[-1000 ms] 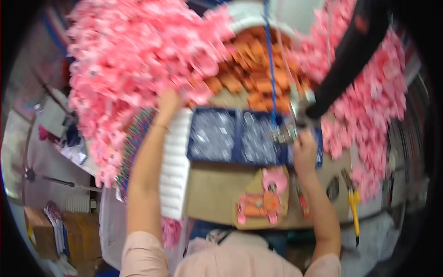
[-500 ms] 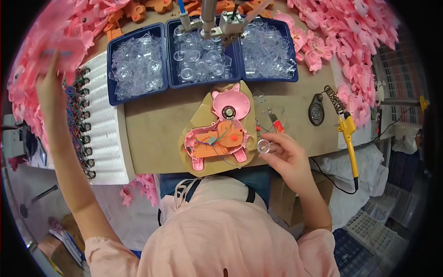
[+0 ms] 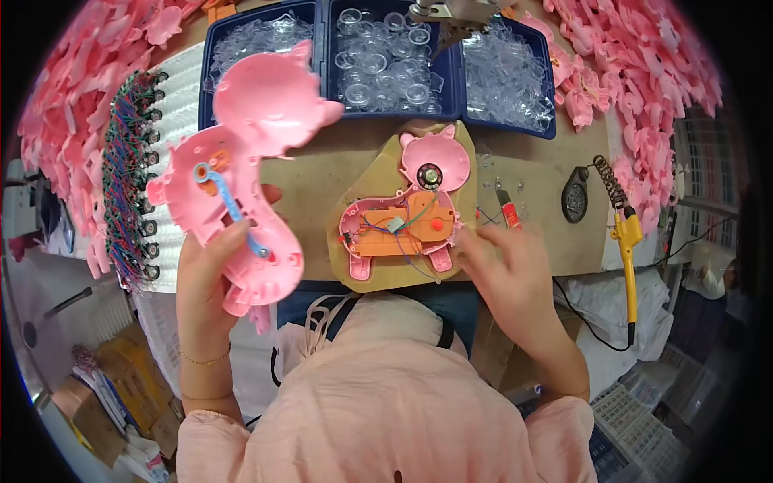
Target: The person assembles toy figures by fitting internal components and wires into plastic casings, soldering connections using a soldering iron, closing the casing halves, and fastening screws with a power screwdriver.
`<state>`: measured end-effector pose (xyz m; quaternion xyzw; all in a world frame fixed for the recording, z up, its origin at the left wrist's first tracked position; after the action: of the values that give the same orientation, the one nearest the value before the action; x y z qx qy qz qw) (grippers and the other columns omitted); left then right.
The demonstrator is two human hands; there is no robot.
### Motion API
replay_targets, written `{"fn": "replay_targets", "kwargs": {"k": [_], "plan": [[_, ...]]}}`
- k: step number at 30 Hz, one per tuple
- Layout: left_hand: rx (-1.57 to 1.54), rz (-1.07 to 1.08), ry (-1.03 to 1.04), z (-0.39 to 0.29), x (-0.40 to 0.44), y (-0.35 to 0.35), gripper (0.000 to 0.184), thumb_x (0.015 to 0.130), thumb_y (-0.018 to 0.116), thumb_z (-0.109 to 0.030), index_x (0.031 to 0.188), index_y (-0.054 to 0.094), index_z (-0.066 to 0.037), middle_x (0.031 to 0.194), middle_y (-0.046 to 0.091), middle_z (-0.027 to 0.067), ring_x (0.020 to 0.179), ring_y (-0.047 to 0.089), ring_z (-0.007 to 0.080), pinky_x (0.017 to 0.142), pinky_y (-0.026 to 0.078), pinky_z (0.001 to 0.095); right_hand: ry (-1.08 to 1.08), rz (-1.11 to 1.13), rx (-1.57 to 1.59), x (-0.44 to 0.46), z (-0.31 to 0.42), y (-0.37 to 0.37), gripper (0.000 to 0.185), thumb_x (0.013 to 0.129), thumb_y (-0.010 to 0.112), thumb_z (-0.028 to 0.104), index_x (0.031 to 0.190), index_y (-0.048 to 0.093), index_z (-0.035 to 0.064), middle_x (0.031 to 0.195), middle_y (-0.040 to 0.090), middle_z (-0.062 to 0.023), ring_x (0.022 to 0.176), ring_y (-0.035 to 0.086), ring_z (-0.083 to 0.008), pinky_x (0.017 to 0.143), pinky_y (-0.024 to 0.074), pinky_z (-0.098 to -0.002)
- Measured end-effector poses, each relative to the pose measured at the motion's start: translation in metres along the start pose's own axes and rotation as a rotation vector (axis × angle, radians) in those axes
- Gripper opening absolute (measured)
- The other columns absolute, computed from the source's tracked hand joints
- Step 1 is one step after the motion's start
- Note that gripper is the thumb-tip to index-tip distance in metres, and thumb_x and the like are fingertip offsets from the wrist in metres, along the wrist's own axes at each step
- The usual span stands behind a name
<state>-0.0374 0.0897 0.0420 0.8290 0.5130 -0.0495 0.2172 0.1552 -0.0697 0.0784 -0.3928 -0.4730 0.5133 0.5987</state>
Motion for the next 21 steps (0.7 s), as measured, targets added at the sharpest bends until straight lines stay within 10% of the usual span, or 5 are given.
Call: {"fn": "replay_targets", "kwargs": {"k": [8, 14, 21], "plan": [[0.062, 0.12, -0.174, 0.014, 0.003, 0.025, 0.044, 0.086, 0.059, -0.011, 0.124, 0.043, 0.003, 0.108, 0.059, 0.0109, 0.094, 0.059, 0.0154, 0.08, 0.05, 0.0287, -0.529, -0.028, -0.061, -0.002, 0.055, 0.014, 0.026, 0.071, 0.066, 0.012, 0.097, 0.065, 0.0119, 0.107, 0.058, -0.0038, 0.087, 0.055, -0.0173, 0.069, 0.0437, -0.0283], [0.056, 0.217, -0.156, 0.042, 0.005, 0.049, 0.038, 0.088, 0.059, -0.013, 0.121, 0.046, 0.002, 0.109, 0.058, 0.006, 0.096, 0.056, 0.011, 0.081, 0.048, 0.027, -0.022, -0.016, 0.682, 0.039, 0.01, 0.026, 0.016, 0.071, 0.074, 0.009, 0.082, 0.065, 0.003, 0.066, 0.06, -0.0062, 0.056, 0.056, -0.017, 0.05, 0.0414, -0.0283], [0.383, 0.217, -0.101, 0.048, 0.004, 0.064, 0.033, 0.079, 0.066, -0.008, 0.108, 0.055, 0.003, 0.094, 0.064, 0.0068, 0.082, 0.059, 0.009, 0.072, 0.049, 0.0256, 0.386, 0.029, 1.095, 0.025, -0.016, 0.038, 0.011, 0.075, 0.065, -0.004, 0.085, 0.064, -0.0008, 0.081, 0.063, -0.0056, 0.065, 0.056, -0.0088, 0.055, 0.0436, -0.0214]]}}
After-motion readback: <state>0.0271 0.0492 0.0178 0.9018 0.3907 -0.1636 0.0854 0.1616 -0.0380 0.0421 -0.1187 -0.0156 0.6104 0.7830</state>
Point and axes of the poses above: each hand's wrist, its own x-axis towards the middle knuckle, its own y-axis out of the palm, z = x × y, the point moved 10 cm from there along x, towards the middle knuckle
